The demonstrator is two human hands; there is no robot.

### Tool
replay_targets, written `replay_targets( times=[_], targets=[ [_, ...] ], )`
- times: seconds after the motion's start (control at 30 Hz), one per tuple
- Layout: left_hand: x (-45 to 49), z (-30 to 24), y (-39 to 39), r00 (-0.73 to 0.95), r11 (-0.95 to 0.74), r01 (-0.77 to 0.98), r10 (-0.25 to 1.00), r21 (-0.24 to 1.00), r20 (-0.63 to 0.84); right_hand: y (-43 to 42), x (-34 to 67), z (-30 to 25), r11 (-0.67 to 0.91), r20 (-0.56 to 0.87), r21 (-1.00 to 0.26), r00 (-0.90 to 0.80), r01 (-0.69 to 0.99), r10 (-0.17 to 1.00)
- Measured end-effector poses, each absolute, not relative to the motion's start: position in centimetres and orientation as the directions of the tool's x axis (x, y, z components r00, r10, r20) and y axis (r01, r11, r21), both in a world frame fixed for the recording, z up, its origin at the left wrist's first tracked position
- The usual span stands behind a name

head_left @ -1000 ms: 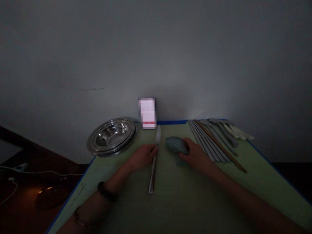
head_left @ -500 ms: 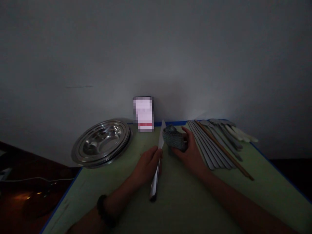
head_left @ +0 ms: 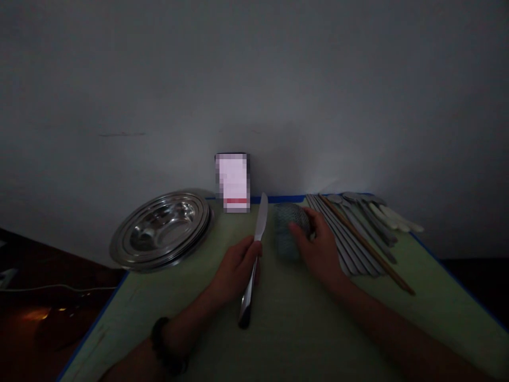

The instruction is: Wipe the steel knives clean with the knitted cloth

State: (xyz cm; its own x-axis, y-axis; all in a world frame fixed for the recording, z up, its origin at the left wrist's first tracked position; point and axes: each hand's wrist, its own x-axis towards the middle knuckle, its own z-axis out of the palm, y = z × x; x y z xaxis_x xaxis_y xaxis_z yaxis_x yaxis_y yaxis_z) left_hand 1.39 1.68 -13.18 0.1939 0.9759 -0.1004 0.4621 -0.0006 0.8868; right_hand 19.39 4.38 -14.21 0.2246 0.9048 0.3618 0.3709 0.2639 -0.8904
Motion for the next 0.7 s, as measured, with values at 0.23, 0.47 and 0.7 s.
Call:
replay_targets(
  times=[0.23, 0.47, 0.7],
  targets=[
    [2.0, -13.7, 1.0, 0.284, -0.062, 0.478, 0.955, 0.876, -0.087, 4.1, 19.0, -9.8, 0.172, 0.178, -0.982, 0.081, 0.081, 0.981],
    [2.4, -13.9, 0.7, 0.301, -0.115, 0.479, 0.953, 0.871, -0.040, 2.9, 17.1, -12.3, 0.205, 0.208, -0.976, 0.030, 0.078, 0.978],
    [2.1, -13.6, 0.7, 0.350, -0.166, 0.477, 0.937, 0.863, -0.013, 3.5, 17.1, -13.5, -0.018, -0.005, -0.997, -0.147, -0.081, 0.989]
  ],
)
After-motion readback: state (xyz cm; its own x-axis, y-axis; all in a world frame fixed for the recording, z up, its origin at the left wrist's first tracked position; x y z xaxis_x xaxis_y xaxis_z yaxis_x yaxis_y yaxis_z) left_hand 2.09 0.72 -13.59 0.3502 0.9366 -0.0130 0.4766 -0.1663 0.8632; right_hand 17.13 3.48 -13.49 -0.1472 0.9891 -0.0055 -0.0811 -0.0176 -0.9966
